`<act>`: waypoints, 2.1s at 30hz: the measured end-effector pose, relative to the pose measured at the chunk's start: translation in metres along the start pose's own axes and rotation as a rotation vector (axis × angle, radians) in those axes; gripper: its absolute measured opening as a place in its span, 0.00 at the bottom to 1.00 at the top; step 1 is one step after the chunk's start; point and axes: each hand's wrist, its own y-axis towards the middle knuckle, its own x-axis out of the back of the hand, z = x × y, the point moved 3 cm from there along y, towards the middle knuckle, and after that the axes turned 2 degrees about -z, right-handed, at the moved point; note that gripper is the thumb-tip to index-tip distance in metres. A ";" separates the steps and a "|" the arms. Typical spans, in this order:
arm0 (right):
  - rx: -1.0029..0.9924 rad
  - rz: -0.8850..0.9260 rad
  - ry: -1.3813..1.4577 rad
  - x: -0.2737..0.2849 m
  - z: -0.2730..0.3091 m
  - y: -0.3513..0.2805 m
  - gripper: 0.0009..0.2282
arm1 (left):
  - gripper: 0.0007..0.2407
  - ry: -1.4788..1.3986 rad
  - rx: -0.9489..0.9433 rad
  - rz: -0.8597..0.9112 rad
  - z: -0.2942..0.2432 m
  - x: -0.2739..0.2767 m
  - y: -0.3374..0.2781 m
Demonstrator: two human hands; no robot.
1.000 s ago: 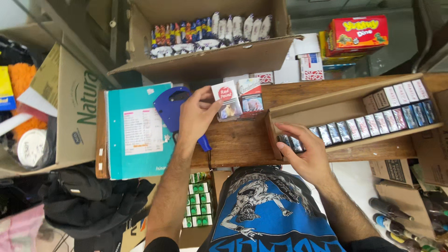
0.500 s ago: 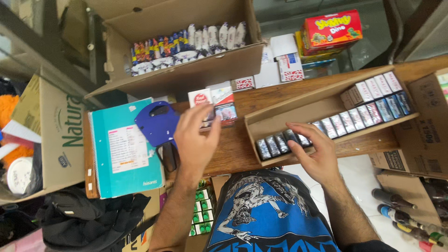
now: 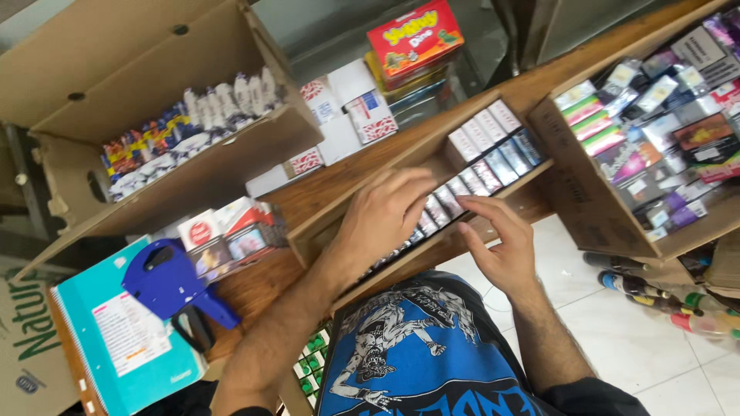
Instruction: The person organizes cigarette packs and other small boxed inventory on a wooden shelf, using a handheld pricing tool to mark items and placing them into a wooden tray.
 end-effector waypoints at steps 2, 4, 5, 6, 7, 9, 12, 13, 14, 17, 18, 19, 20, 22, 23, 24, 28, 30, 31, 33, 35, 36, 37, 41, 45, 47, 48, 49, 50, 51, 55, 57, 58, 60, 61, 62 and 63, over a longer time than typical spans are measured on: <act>-0.037 -0.002 0.017 0.011 -0.010 0.004 0.13 | 0.16 0.149 -0.028 0.101 0.013 -0.028 0.028; -0.046 0.012 0.032 0.018 -0.017 0.009 0.12 | 0.17 0.221 -0.100 0.120 0.032 -0.060 0.051; -0.049 0.028 0.046 0.021 -0.021 0.011 0.12 | 0.17 0.293 -0.173 0.134 0.040 -0.075 0.062; -0.053 0.031 0.048 0.025 -0.025 0.013 0.12 | 0.17 0.292 -0.169 0.136 0.046 -0.087 0.069; -0.063 0.044 0.062 0.027 -0.029 0.015 0.12 | 0.13 0.371 -0.246 0.110 0.049 -0.098 0.075; -0.075 0.062 0.077 0.033 -0.036 0.019 0.13 | 0.09 0.450 -0.318 0.084 0.053 -0.112 0.086; -0.068 0.085 0.108 0.042 -0.043 0.024 0.12 | 0.05 0.560 -0.402 0.021 0.052 -0.116 0.093; -0.072 0.096 0.111 0.044 -0.043 0.026 0.12 | 0.05 0.600 -0.426 0.024 0.051 -0.116 0.091; -0.071 0.111 0.113 0.046 -0.043 0.029 0.12 | 0.05 0.643 -0.449 0.022 0.050 -0.115 0.089; -0.044 0.116 0.138 0.050 -0.049 0.034 0.13 | 0.03 0.501 -0.362 0.090 0.036 -0.091 0.085; -0.038 0.121 0.143 0.052 -0.049 0.035 0.13 | 0.03 0.509 -0.357 0.087 0.022 -0.074 0.081; -0.036 0.111 0.145 0.055 -0.049 0.037 0.14 | 0.02 0.427 -0.316 0.024 0.008 -0.054 0.077; -0.032 0.102 0.149 0.057 -0.048 0.039 0.15 | 0.02 0.347 -0.275 -0.039 -0.006 -0.034 0.073; -0.016 0.071 0.208 0.056 -0.053 0.040 0.19 | 0.03 0.287 -0.244 -0.122 -0.005 -0.026 0.050; -0.008 0.035 0.259 0.056 -0.055 0.040 0.24 | 0.03 0.217 -0.218 -0.200 -0.005 -0.020 0.037; 0.002 0.045 0.267 0.052 -0.053 0.042 0.24 | 0.03 0.230 -0.212 -0.210 -0.011 -0.018 0.031; -0.165 0.289 0.604 0.028 -0.063 0.029 0.43 | 0.06 0.115 -0.202 -0.315 -0.037 -0.004 0.011; -0.243 0.328 0.675 0.019 -0.068 0.023 0.44 | 0.08 0.146 -0.224 -0.351 -0.046 -0.001 0.004; -0.230 0.319 0.672 0.016 -0.066 0.025 0.43 | 0.10 0.167 -0.204 -0.349 -0.047 -0.002 0.000; -0.220 0.318 0.671 0.014 -0.060 0.029 0.42 | 0.12 0.189 -0.176 -0.350 -0.051 -0.005 -0.009; -0.106 0.302 0.550 0.015 -0.052 0.036 0.40 | 0.20 0.302 -0.149 -0.324 -0.056 -0.008 -0.014; -0.107 0.306 0.550 0.015 -0.051 0.038 0.40 | 0.20 0.302 -0.145 -0.325 -0.063 -0.006 -0.013; -0.097 0.326 0.540 0.015 -0.050 0.039 0.40 | 0.20 0.299 -0.116 -0.318 -0.070 -0.004 -0.012; -0.009 0.407 0.585 0.015 -0.028 0.059 0.38 | 0.23 0.206 -0.004 -0.230 -0.084 0.003 -0.010; -0.064 0.463 0.710 0.006 -0.048 0.047 0.43 | 0.27 0.073 0.163 -0.181 -0.076 -0.001 -0.019; -0.152 0.517 0.767 0.002 -0.054 0.040 0.40 | 0.28 -0.066 0.304 -0.274 -0.073 -0.003 -0.026; -0.155 0.520 0.772 -0.001 -0.058 0.037 0.40 | 0.28 -0.063 0.309 -0.274 -0.074 -0.008 -0.029; -0.211 0.538 0.797 -0.006 -0.062 0.032 0.38 | 0.28 -0.065 0.356 -0.343 -0.074 -0.010 -0.032; -0.269 0.558 0.821 -0.010 -0.066 0.028 0.36 | 0.28 -0.067 0.404 -0.414 -0.075 -0.014 -0.037; -0.272 0.564 0.825 -0.023 -0.067 0.016 0.36 | 0.28 -0.064 0.411 -0.414 -0.076 -0.015 -0.038; -0.366 0.453 1.175 -0.057 -0.086 -0.026 0.33 | 0.17 0.070 0.264 -0.654 -0.084 -0.007 -0.044; -0.379 0.456 1.228 -0.066 -0.087 -0.037 0.31 | 0.14 0.119 0.260 -0.691 -0.085 -0.003 -0.050; -0.370 0.429 1.221 -0.068 -0.082 -0.038 0.30 | 0.13 0.118 0.258 -0.704 -0.084 -0.001 -0.054; -0.359 0.403 1.211 -0.073 -0.072 -0.039 0.29 | 0.13 0.115 0.253 -0.720 -0.083 0.002 -0.061; -0.337 0.399 1.198 -0.075 -0.066 -0.039 0.29 | 0.12 0.122 0.253 -0.721 -0.083 0.004 -0.065; -0.314 0.395 1.182 -0.077 -0.061 -0.040 0.29 | 0.11 0.127 0.252 -0.723 -0.082 0.005 -0.068; -0.310 0.396 1.178 -0.081 -0.066 -0.048 0.29 | 0.11 0.123 0.249 -0.726 -0.083 0.009 -0.070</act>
